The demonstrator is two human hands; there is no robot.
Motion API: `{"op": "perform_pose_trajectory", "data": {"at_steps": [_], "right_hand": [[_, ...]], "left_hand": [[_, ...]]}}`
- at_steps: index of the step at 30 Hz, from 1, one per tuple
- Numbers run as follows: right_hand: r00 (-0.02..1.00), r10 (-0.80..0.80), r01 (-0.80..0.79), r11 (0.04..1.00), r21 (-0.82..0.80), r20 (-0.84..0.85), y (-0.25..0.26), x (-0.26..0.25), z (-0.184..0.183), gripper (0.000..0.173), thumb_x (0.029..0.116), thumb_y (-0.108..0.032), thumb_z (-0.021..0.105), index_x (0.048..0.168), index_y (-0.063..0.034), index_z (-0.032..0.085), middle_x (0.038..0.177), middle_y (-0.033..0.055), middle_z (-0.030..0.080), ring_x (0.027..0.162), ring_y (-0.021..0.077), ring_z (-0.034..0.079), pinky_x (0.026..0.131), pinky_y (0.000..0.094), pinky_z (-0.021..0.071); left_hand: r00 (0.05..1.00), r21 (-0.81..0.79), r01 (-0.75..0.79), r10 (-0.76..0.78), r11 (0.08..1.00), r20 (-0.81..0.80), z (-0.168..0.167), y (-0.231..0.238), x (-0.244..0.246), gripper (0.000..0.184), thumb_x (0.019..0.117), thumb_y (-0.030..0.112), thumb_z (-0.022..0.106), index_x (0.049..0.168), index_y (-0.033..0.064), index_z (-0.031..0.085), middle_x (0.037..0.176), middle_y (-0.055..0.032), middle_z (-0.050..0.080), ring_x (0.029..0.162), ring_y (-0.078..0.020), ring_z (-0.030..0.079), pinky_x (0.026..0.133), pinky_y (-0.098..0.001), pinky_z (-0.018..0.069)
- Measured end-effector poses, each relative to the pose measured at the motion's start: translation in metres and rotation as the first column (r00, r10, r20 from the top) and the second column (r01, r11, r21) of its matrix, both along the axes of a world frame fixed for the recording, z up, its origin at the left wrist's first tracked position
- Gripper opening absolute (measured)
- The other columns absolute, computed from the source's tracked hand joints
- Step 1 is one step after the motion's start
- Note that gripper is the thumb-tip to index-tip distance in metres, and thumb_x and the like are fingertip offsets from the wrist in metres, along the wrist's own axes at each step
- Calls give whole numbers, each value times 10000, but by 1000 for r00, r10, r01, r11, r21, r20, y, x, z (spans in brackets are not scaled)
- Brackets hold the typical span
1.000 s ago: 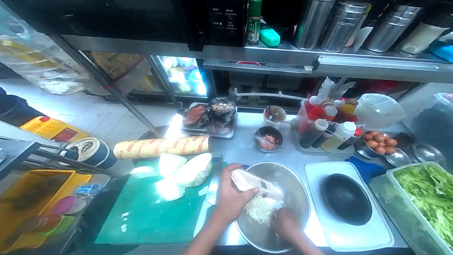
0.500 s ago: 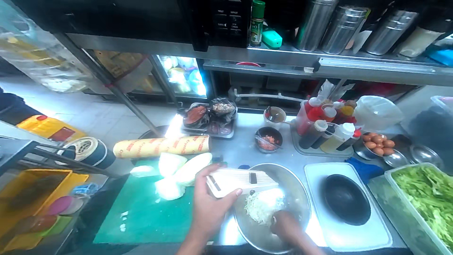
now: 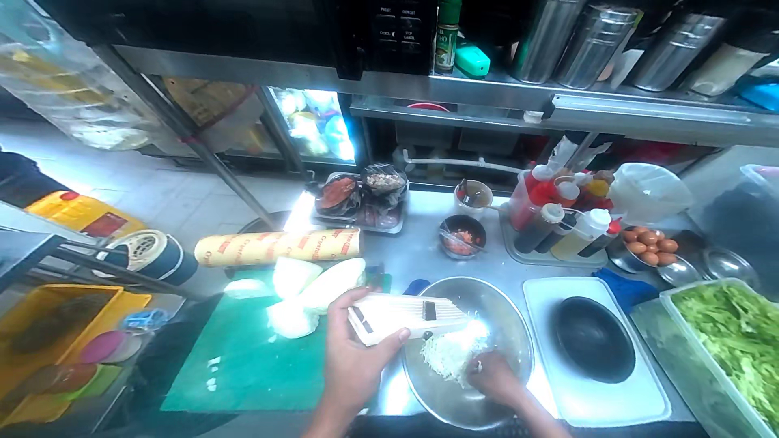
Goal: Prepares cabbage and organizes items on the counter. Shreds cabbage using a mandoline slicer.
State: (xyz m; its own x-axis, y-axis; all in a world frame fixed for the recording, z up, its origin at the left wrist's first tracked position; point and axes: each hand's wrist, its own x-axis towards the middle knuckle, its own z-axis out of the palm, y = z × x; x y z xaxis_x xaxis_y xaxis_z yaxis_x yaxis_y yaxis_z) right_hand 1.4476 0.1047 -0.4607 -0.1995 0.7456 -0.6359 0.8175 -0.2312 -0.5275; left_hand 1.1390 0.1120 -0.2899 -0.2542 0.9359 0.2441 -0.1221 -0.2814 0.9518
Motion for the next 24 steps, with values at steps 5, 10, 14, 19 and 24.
{"op": "perform_pose_trajectory", "data": {"at_steps": [5,10,14,19,24], "right_hand": [[902,304,-367,914,175,305,-16,-23,-2,234,894,-360,632,1072,-264,749,1118,53,722,1035,288,699,829,587,584],[838,371,-470,864,183,400,-21,-32,3,185,869,-247,647,1026,-189,727,1111,99,685,982,316,695,751,564,598],[993,113,-109,979,173,-18,-13,-10,22,203,871,-383,721,978,-218,772,961,2,735,886,173,701,807,468,599],[580,-562,344,825,-449,-590,-8,24,30,254,841,-199,782,1047,-90,682,800,80,673,557,135,570,456,277,448],[250,-620,294,781,-551,-744,-3,36,22,185,850,-183,649,1015,-103,672,1059,145,714,657,146,635,456,249,441]], "left_hand": [[1000,-4,5,-5,1000,-12,-4,0,2,858,633,46,927,1360,59,472,1338,-215,594,1216,-406,619,940,-499,626],[1000,-8,14,-14,1000,-17,-5,-2,5,861,624,48,933,1356,66,482,1334,-207,595,1205,-399,623,935,-500,629],[1000,-7,6,-6,1000,-26,-2,-4,0,848,641,60,930,1361,72,482,1343,-203,599,1199,-399,631,928,-496,631],[1000,-16,-6,6,1000,-17,-1,-2,-4,861,637,58,926,1370,79,473,1327,-214,600,1194,-413,631,907,-504,640],[1000,-3,-10,10,1000,-5,2,3,-8,856,648,81,923,1374,81,469,1332,-224,599,1201,-422,625,924,-510,628]]}}
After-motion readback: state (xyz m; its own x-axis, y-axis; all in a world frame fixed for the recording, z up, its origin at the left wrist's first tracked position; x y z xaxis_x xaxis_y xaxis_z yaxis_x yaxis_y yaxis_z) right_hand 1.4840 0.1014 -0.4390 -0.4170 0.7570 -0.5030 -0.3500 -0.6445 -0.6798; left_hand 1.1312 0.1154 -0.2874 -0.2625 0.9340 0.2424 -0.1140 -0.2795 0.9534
